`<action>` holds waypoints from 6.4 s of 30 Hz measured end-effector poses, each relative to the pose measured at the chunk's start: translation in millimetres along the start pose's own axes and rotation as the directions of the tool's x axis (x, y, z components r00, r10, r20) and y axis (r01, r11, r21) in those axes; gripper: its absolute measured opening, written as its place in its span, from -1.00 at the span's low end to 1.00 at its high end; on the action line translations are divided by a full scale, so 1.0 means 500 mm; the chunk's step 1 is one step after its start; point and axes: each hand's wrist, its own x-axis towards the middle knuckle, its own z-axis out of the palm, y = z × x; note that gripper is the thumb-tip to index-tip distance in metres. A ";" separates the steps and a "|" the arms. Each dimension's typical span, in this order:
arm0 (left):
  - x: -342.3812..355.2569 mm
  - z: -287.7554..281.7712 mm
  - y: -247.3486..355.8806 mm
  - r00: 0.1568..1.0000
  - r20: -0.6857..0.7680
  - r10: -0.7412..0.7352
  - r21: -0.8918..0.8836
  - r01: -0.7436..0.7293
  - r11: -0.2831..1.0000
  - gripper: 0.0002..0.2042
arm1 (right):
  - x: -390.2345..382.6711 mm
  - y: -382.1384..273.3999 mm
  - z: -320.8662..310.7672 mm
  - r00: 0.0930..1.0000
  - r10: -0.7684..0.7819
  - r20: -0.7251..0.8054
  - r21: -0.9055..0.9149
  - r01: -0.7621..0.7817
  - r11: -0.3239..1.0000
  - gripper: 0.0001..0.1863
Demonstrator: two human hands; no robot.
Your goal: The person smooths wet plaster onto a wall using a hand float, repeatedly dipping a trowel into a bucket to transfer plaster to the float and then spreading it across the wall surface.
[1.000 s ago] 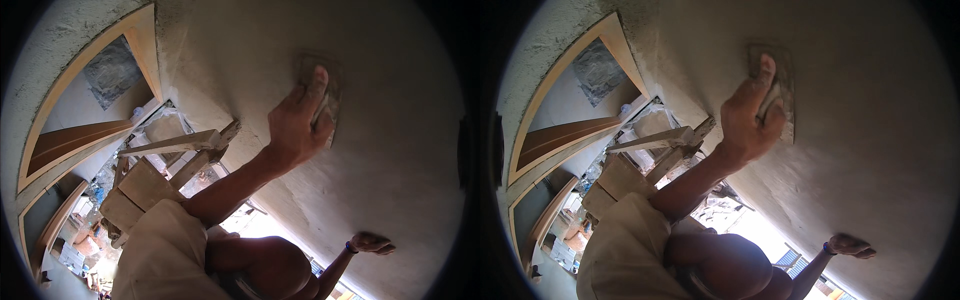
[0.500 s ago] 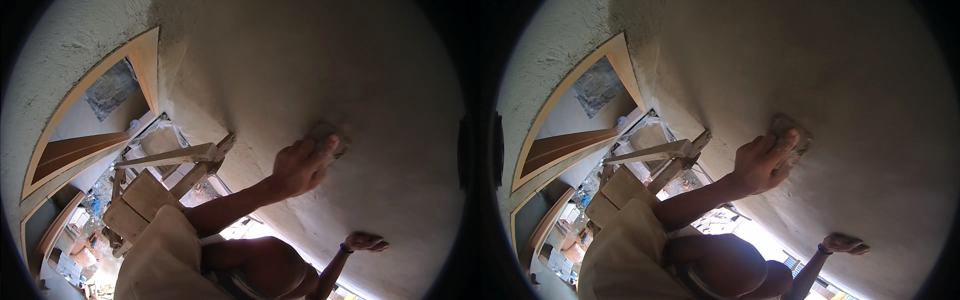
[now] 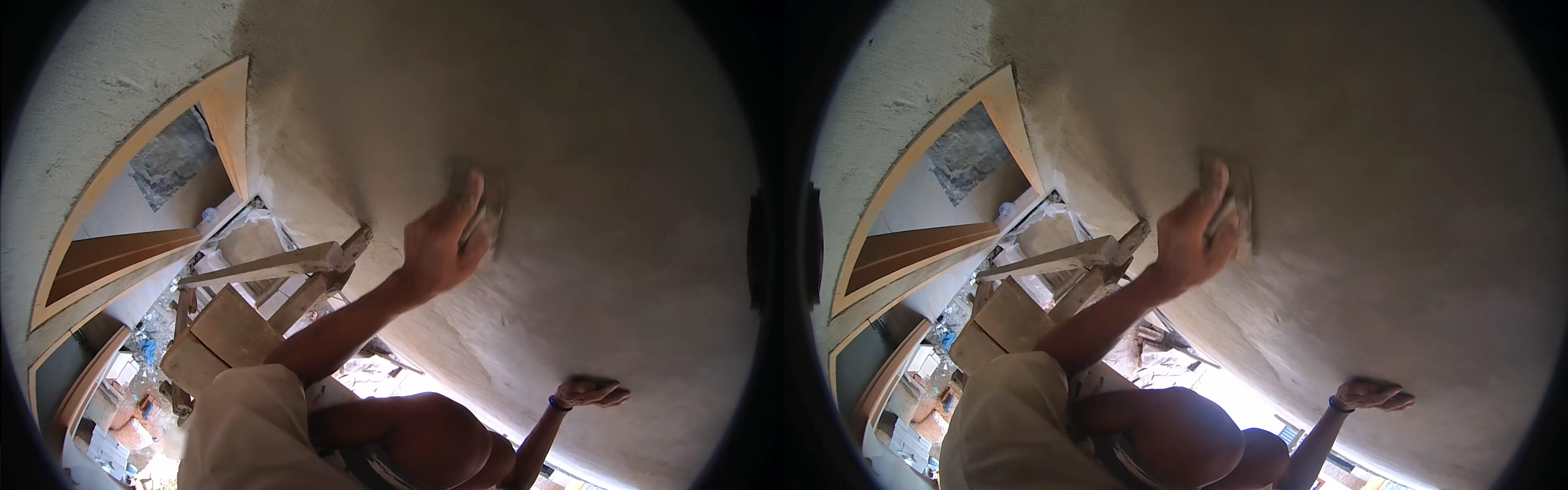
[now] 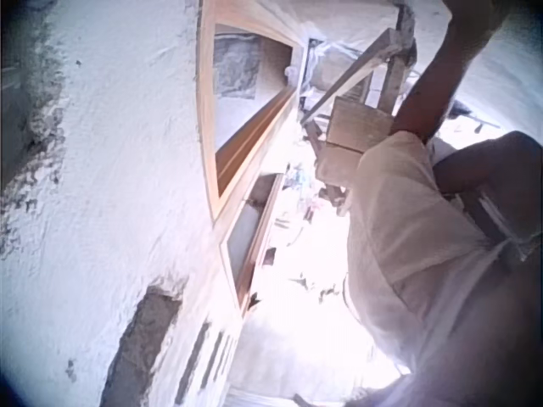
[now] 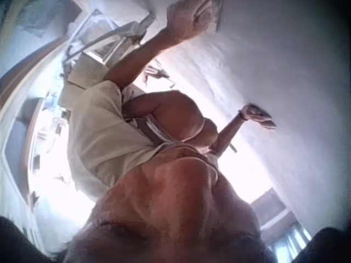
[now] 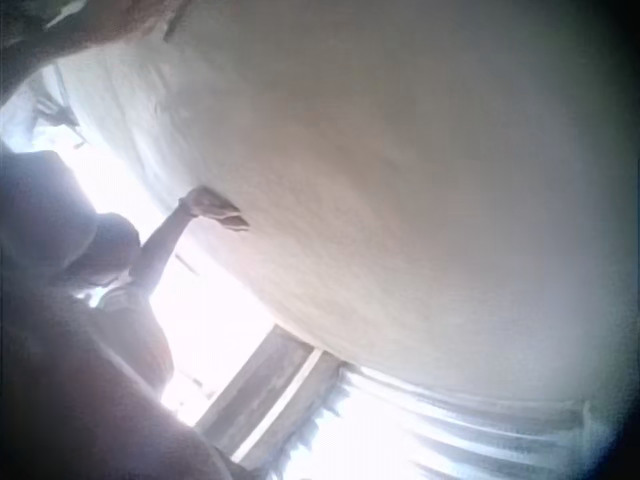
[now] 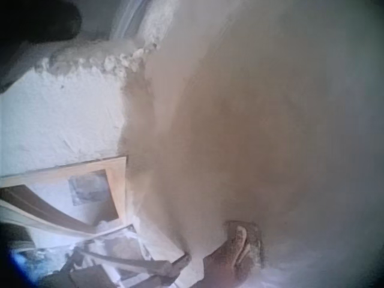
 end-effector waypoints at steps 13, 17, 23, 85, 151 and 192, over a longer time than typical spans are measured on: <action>0.113 -0.010 0.071 0.998 -0.050 0.033 0.027 -0.031 0.999 -0.23 | 0.004 -0.012 0.002 1.000 -0.001 -0.008 0.013 0.001 1.000 -0.38; 0.117 -0.032 0.138 0.986 0.163 -0.043 0.124 0.023 0.992 -0.24 | -0.022 0.011 0.006 1.000 0.016 0.011 -0.034 -0.016 0.999 -0.38; 0.036 -0.025 0.027 0.994 0.092 0.054 0.124 -0.065 0.990 -0.19 | 0.009 -0.012 0.000 1.000 0.016 -0.001 0.004 -0.016 1.000 -0.38; 0.041 -0.005 0.016 0.995 -0.079 0.056 0.125 -0.046 0.991 -0.34 | -0.004 -0.013 0.001 0.997 -0.081 0.008 0.027 0.081 0.996 -0.34; -0.041 -0.046 -0.190 0.945 -0.129 -0.300 -0.054 0.295 0.954 -0.45 | -0.017 0.000 0.009 0.978 -0.208 -0.014 -0.037 0.207 0.978 -0.40; -0.282 0.014 -0.288 0.735 0.042 -0.676 -0.284 0.658 0.698 -0.24 | -0.015 -0.008 0.008 0.989 -0.141 0.036 -0.012 0.142 0.990 -0.36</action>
